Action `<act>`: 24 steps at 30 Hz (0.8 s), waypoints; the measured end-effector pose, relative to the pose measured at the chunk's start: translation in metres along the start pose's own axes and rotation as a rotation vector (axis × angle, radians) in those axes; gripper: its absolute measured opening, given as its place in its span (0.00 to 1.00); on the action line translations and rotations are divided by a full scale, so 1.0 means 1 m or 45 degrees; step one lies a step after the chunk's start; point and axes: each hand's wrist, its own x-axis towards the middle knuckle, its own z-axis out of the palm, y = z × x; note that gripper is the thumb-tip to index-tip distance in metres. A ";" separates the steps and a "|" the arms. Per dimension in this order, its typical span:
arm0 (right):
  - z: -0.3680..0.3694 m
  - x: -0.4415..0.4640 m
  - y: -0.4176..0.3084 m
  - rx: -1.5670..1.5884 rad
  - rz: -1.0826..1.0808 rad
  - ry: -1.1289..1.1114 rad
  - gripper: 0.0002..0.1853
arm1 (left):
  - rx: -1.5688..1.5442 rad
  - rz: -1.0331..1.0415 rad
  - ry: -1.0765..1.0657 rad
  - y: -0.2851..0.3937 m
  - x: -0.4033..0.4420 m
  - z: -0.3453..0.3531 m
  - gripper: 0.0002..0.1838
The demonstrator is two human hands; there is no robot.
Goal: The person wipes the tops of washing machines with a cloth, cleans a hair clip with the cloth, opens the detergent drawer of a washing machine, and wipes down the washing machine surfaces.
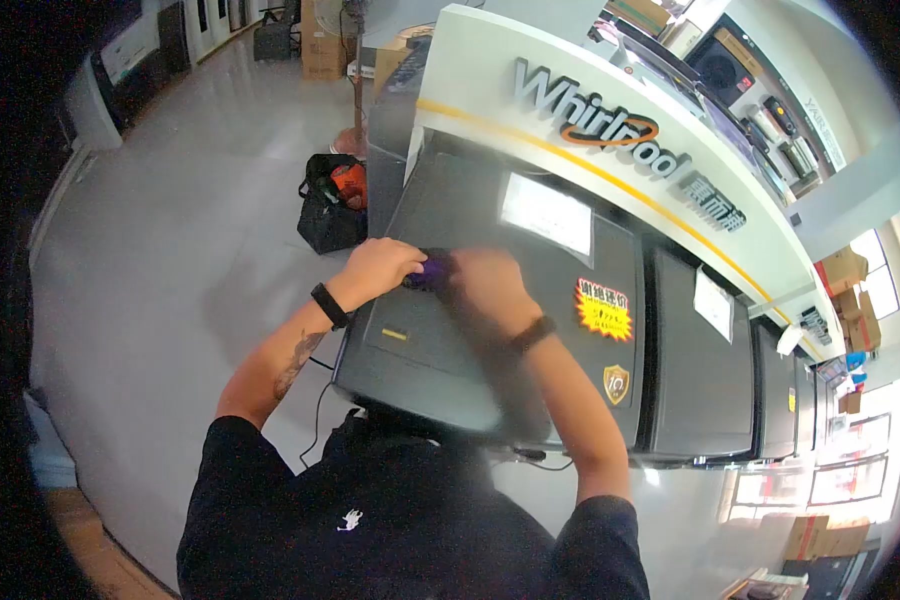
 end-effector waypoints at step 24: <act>0.012 -0.011 0.008 0.146 0.050 0.093 0.19 | 0.320 0.280 -0.184 0.013 0.003 -0.007 0.08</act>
